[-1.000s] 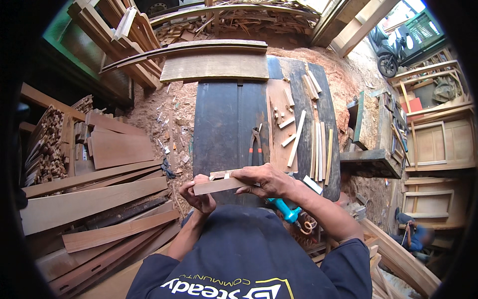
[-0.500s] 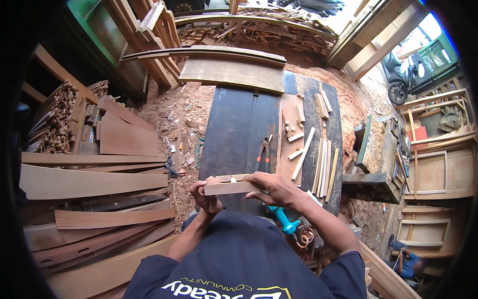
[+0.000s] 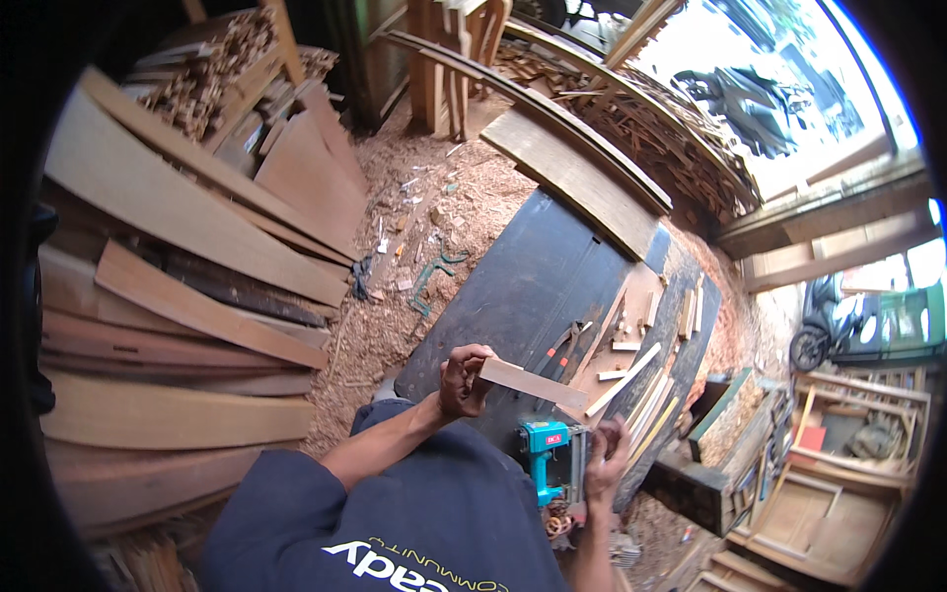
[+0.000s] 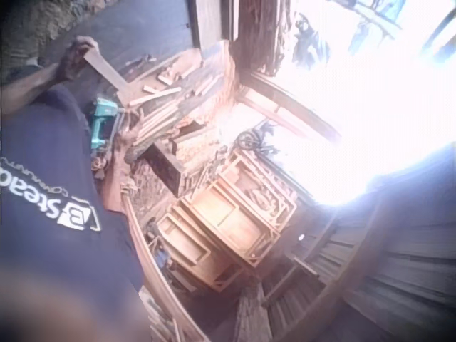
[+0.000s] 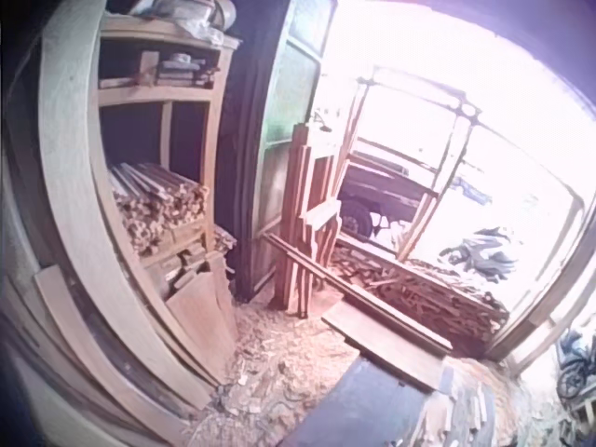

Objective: The person assembles small wooden frames by aligning thin wooden slats and fastening them with a pneumatic nail gun. They repeatedly pick up pieces, position them into rectangular frames, and drive nails to secure the joints. Completed frames are stacked on a nearby pile.

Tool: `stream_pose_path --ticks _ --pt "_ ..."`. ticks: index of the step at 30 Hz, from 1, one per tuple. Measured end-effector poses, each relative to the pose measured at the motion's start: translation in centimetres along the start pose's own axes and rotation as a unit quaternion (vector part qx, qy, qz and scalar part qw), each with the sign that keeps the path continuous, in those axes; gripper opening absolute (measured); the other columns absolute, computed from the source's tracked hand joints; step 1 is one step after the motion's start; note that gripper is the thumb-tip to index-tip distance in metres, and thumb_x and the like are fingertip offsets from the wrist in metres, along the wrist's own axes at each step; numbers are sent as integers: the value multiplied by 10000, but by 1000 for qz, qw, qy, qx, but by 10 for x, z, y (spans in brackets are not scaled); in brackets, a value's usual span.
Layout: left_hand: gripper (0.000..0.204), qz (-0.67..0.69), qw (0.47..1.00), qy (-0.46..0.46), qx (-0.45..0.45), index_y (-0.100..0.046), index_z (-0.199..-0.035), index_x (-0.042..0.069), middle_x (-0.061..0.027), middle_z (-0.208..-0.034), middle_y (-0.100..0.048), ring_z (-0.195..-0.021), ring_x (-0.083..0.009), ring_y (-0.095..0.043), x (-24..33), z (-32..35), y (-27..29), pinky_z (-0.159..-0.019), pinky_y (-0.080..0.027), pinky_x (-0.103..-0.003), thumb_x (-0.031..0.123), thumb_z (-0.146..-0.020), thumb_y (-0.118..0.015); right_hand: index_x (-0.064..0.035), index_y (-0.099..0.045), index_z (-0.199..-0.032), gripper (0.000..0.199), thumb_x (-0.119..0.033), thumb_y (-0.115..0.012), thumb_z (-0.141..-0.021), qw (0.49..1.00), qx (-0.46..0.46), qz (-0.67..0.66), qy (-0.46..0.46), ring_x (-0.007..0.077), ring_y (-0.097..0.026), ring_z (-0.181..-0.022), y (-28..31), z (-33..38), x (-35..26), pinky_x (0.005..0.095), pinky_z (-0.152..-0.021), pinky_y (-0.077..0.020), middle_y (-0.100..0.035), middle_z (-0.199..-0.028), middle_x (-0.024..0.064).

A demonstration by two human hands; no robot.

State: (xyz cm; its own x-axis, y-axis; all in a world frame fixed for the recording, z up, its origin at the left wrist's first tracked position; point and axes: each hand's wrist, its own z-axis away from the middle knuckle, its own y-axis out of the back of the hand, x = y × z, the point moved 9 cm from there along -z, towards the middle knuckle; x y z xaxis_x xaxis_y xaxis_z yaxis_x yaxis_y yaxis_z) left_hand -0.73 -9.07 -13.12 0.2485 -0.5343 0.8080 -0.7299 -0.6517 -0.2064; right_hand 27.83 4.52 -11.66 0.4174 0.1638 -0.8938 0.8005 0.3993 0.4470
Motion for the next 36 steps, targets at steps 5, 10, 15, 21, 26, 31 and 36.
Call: stream_pose_path --ticks 5,10,15,21,26,31,36 --pt "380 -2 999 -43 10 -460 -1254 -37 -126 -981 -666 -797 -163 -713 16 -8 0 -680 -558 -273 -7 -926 -650 -11 -541 -1340 543 -289 -743 -921 951 -57 249 -175 203 -643 -942 -8 81 112 355 -857 -525 -636 -1073 119" --pt "451 0 999 -40 14 -495 -1250 -7 -143 -1001 -688 -804 -189 -734 22 -9 4 -675 -578 -299 -73 -854 -702 -33 -508 -1379 658 -325 -779 -854 902 -181 346 -185 366 -626 -1100 -23 110 164 435 -947 -498 -613 -1225 224" --pt "445 16 999 -33 8 -502 -1231 -1 -150 -981 -701 -796 -200 -742 21 -9 4 -672 -576 -304 -92 -843 -698 -44 -486 -1371 680 -320 -771 -818 887 -184 386 -174 434 -626 -1096 -29 109 170 478 -936 -487 -633 -1212 240" --pt "409 29 999 -29 8 -503 -1213 -2 -162 -997 -698 -819 -213 -749 18 -8 3 -693 -593 -310 -107 -853 -667 -38 -508 -1331 646 -320 -770 -811 896 -140 377 -186 430 -644 -1060 -34 105 176 481 -912 -492 -654 -1167 235" --pt "406 15 999 -36 5 -496 -1220 -3 -167 -1038 -688 -815 -213 -748 18 -4 2 -704 -602 -311 -114 -859 -646 -33 -526 -1297 619 -319 -769 -806 918 -44 337 -202 426 -659 -1030 -35 94 164 484 -893 -496 -671 -1131 231" --pt "416 36 999 -31 -3 -491 -1228 -1 -156 -1031 -686 -812 -199 -746 19 -4 2 -686 -583 -297 -115 -859 -647 -12 -651 -1004 375 -300 -799 -815 923 -77 306 -220 228 -669 -694 12 54 67 392 -665 -523 -687 -747 99" --pt "435 23 999 -24 -6 -501 -1222 3 -135 -983 -686 -825 -194 -743 15 -3 2 -691 -573 -301 -125 -839 -663 -22 -641 -970 197 -134 -733 -836 922 -242 251 -167 105 -572 -608 32 37 -107 311 -550 -467 -612 -713 6"
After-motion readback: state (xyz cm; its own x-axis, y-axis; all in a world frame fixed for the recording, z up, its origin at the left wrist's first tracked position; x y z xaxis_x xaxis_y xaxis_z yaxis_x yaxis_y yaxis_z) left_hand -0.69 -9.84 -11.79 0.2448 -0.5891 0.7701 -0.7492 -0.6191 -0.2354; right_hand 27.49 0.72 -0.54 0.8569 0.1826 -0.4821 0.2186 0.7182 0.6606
